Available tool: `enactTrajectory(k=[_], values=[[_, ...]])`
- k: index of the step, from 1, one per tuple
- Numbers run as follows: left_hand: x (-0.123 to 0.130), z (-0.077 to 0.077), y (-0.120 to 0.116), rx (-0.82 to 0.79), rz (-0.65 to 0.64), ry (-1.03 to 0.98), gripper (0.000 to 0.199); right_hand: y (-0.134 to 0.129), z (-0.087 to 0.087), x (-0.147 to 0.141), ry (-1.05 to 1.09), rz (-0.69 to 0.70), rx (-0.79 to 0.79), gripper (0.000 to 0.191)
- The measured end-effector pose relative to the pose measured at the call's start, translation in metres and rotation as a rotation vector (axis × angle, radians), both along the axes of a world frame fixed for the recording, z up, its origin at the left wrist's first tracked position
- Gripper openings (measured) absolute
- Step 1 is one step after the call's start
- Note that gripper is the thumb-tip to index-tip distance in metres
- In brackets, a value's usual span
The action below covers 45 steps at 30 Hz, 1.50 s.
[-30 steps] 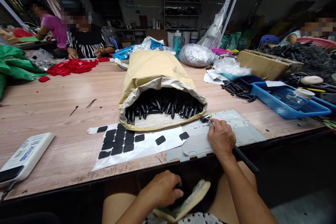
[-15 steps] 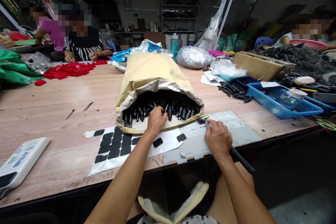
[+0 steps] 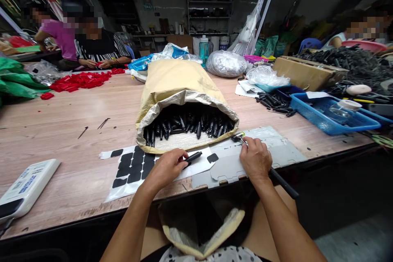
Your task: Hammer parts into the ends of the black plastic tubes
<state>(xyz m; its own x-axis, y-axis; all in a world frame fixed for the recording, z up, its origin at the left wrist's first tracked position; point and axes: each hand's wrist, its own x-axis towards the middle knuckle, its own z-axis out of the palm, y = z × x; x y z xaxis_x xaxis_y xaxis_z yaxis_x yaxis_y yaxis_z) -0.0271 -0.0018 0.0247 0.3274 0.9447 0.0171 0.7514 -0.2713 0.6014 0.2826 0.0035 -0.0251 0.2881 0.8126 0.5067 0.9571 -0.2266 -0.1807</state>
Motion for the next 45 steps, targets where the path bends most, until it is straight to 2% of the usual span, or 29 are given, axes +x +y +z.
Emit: enactTrajectory(k=[3, 7, 13, 16, 19, 21, 23, 26, 29, 34, 37, 40, 45], values=[[0.0, -0.003, -0.007, 0.025, -0.001, 0.028, 0.019, -0.001, 0.0, 0.0, 0.002, 0.005, 0.002, 0.024], [0.009, -0.008, -0.003, 0.091, -0.003, -0.031, 0.026, -0.001, 0.001, -0.001, 0.012, 0.009, 0.004, 0.024], [0.022, -0.023, 0.001, 0.103, 0.053, -0.142, 0.016, 0.0, 0.003, 0.001, 0.042, 0.017, -0.023, 0.025], [0.022, -0.028, 0.001, 0.105, 0.055, -0.149, 0.018, -0.001, 0.008, 0.006, 0.109, 0.039, -0.049, 0.025], [0.021, -0.03, 0.002, 0.095, 0.047, -0.162, 0.02, -0.008, 0.018, 0.003, 0.249, 0.056, 0.041, 0.026], [0.021, -0.031, 0.003, 0.1, 0.058, -0.181, 0.022, -0.017, 0.026, -0.007, 0.388, 0.139, 0.127, 0.026], [0.021, -0.031, 0.003, 0.104, 0.067, -0.203, 0.022, -0.027, 0.035, -0.022, 0.543, 0.296, 0.162, 0.027], [0.02, -0.03, 0.002, 0.086, 0.056, -0.233, 0.019, -0.041, 0.042, -0.051, 0.691, 0.524, 0.106, 0.027], [0.02, -0.029, 0.002, 0.064, 0.049, -0.264, 0.019, -0.049, 0.04, -0.073, 0.716, 0.655, 0.046, 0.026], [0.02, -0.031, 0.002, 0.077, 0.049, -0.286, 0.023, -0.053, 0.03, -0.09, 0.651, 0.718, 0.007, 0.027], [0.021, -0.031, 0.002, 0.089, 0.047, -0.274, 0.016, -0.054, 0.027, -0.093, 0.623, 0.707, -0.013, 0.028], [0.021, -0.031, 0.002, 0.086, 0.054, -0.274, 0.012, -0.054, 0.027, -0.094, 0.604, 0.7, -0.013, 0.028], [0.02, -0.034, 0.003, 0.07, 0.066, -0.293, 0.019, -0.052, 0.036, -0.095, 0.608, 0.709, 0.053, 0.029]])
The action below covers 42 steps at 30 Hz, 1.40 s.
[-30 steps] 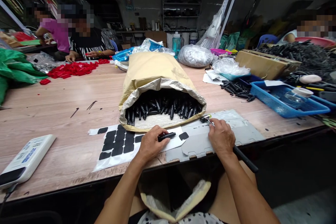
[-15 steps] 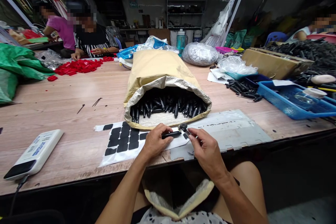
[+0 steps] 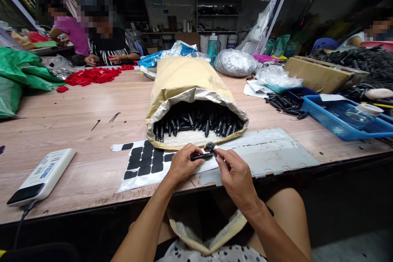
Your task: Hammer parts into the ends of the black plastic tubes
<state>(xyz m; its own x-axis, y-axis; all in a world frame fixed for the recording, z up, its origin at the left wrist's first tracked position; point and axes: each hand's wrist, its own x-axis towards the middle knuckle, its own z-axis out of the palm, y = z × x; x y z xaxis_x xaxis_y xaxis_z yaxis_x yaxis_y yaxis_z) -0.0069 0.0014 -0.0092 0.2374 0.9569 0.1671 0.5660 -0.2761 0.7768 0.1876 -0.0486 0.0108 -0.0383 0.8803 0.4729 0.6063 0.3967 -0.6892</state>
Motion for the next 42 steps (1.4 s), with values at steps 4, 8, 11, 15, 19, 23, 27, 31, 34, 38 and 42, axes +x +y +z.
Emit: enactTrajectory(k=[4, 8, 11, 15, 19, 23, 27, 31, 34, 38, 42], values=[[-0.001, -0.002, 0.001, -0.003, -0.002, -0.013, 0.02, -0.001, 0.008, -0.003, -0.001, 0.004, 0.035, 0.028], [0.0, -0.001, 0.002, -0.005, -0.008, -0.005, 0.015, -0.006, 0.005, -0.007, -0.019, 0.007, 0.089, 0.03], [0.001, 0.002, 0.001, -0.009, -0.001, 0.017, 0.009, -0.007, -0.002, -0.008, -0.107, 0.012, 0.049, 0.031], [0.001, 0.002, 0.0, -0.011, -0.002, 0.001, 0.014, -0.003, -0.004, -0.001, -0.165, -0.042, 0.017, 0.031], [0.001, -0.002, 0.001, -0.011, -0.005, 0.004, 0.017, -0.003, 0.0, 0.004, -0.082, -0.074, 0.088, 0.03], [0.0, -0.003, 0.002, -0.004, -0.011, -0.01, 0.016, -0.006, -0.003, 0.001, -0.138, -0.059, 0.027, 0.031], [0.0, -0.003, 0.002, -0.006, 0.0, 0.008, 0.017, -0.004, -0.005, 0.01, -0.111, -0.09, 0.017, 0.03], [-0.001, -0.001, 0.001, -0.016, 0.005, 0.023, 0.017, 0.007, -0.003, 0.037, -0.112, -0.215, 0.03, 0.028], [-0.001, 0.0, 0.001, -0.027, 0.006, 0.04, 0.016, 0.017, -0.006, 0.064, -0.197, -0.395, 0.012, 0.027], [-0.001, 0.001, 0.002, -0.028, -0.003, 0.037, 0.016, 0.033, -0.016, 0.093, -0.376, -0.585, -0.04, 0.025], [0.0, 0.003, 0.002, -0.027, -0.01, 0.039, 0.015, 0.045, -0.028, 0.104, -0.513, -0.645, -0.061, 0.025]])
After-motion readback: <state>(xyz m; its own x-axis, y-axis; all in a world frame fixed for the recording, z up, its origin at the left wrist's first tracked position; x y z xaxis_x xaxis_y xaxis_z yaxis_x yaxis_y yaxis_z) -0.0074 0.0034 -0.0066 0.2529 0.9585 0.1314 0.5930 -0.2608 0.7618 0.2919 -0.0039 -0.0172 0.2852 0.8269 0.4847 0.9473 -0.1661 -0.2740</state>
